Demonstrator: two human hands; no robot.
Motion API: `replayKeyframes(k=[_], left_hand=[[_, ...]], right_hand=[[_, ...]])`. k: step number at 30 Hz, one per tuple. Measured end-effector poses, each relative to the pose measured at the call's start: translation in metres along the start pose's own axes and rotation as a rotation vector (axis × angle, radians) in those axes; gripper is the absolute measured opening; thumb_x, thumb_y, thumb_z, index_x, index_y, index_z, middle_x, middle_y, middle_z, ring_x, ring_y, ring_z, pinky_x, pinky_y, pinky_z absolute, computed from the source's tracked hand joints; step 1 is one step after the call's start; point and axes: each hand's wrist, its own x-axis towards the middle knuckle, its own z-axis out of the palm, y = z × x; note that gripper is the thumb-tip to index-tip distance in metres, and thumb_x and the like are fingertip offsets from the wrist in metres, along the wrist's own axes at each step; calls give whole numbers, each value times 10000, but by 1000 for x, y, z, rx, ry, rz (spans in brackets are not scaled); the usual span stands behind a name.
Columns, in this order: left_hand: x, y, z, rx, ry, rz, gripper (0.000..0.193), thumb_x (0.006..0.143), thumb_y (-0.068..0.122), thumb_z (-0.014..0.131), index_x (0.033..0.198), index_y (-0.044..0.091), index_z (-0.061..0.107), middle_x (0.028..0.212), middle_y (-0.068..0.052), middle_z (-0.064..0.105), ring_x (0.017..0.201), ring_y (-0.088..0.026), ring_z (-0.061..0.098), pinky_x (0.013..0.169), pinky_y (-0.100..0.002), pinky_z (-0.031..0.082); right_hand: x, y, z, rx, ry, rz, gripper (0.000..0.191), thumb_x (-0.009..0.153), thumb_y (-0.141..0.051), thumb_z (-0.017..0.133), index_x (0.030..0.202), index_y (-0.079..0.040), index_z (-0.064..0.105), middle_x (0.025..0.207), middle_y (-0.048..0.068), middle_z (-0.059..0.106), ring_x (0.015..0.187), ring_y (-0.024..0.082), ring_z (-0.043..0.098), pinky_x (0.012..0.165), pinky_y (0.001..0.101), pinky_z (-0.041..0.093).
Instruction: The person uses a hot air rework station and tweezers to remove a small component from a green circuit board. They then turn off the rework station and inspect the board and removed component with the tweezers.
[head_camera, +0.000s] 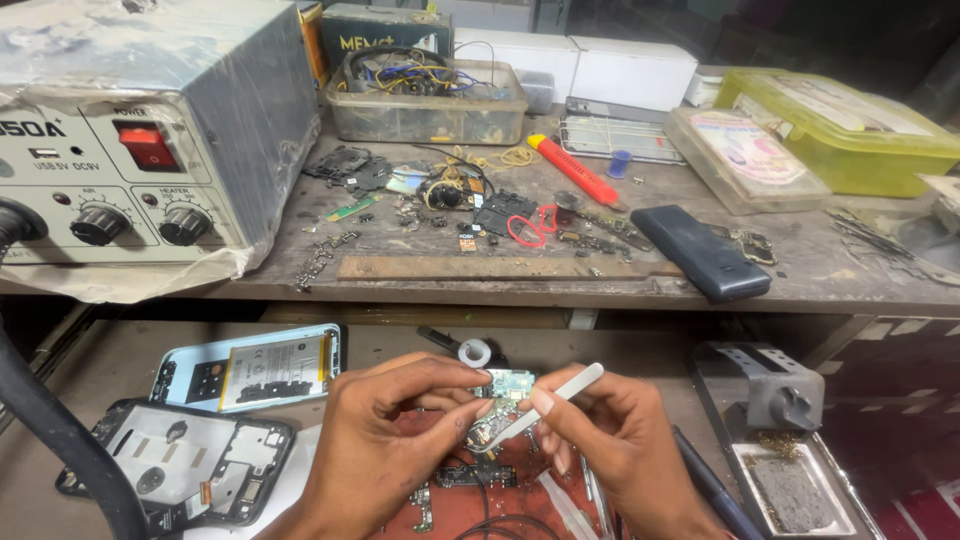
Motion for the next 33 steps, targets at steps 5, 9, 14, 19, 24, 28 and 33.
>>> replayKeyframes(k=[5, 9, 14, 19, 24, 28, 33], left_hand=[[-3, 3, -4, 108, -6, 221, 186, 829, 20, 782, 1015, 16, 769, 999, -69, 791, 851, -114, 813, 692, -255, 632], [-2, 6, -6, 269, 7, 327, 200, 812, 54, 806, 1005, 28, 763, 966, -86, 791, 809, -145, 807, 690, -251, 640], [-5, 7, -6, 308, -9, 248, 258, 807, 63, 824, 1058, 45, 765, 931, -70, 791, 784, -134, 804, 664, -250, 643], [-7, 5, -4, 222, -2, 165, 439, 785, 34, 814, 1212, 54, 714, 957, -60, 790, 822, -109, 810, 709, -259, 622], [-11, 4, -5, 188, -39, 166, 404, 801, 39, 816, 1193, 47, 716, 1005, -69, 779, 850, -116, 796, 720, -262, 627], [-14, 3, -7, 210, -67, 254, 373, 811, 38, 822, 1173, 49, 734, 1036, -72, 774, 882, -114, 781, 728, -258, 624], [-15, 5, -8, 202, -77, 191, 449, 793, 89, 860, 1221, 73, 725, 1055, -40, 762, 889, -92, 754, 755, -248, 626]], right_hand=[[2, 9, -3, 34, -13, -13, 140, 896, -30, 696, 981, 55, 768, 675, 85, 709, 549, 100, 626, 471, 250, 505], [4, 12, -5, 27, -28, -16, 145, 891, -31, 698, 972, 64, 772, 672, 91, 712, 551, 104, 631, 460, 247, 503], [4, 10, -4, 2, -45, -13, 152, 900, -46, 697, 967, 66, 776, 669, 92, 711, 557, 100, 632, 464, 239, 498], [3, 8, 0, 31, -12, 16, 150, 895, -53, 705, 950, 73, 766, 662, 77, 685, 564, 100, 624, 469, 249, 498], [0, 5, 1, 75, -29, 32, 166, 895, -81, 700, 931, 70, 757, 644, 81, 676, 537, 110, 608, 455, 258, 483], [-2, 4, 0, 107, -90, 23, 182, 918, -101, 700, 877, 73, 735, 657, 85, 667, 547, 116, 608, 464, 260, 485], [-3, 3, -1, 185, -108, 112, 185, 902, -122, 696, 859, 57, 712, 669, 78, 655, 550, 114, 600, 460, 253, 468]])
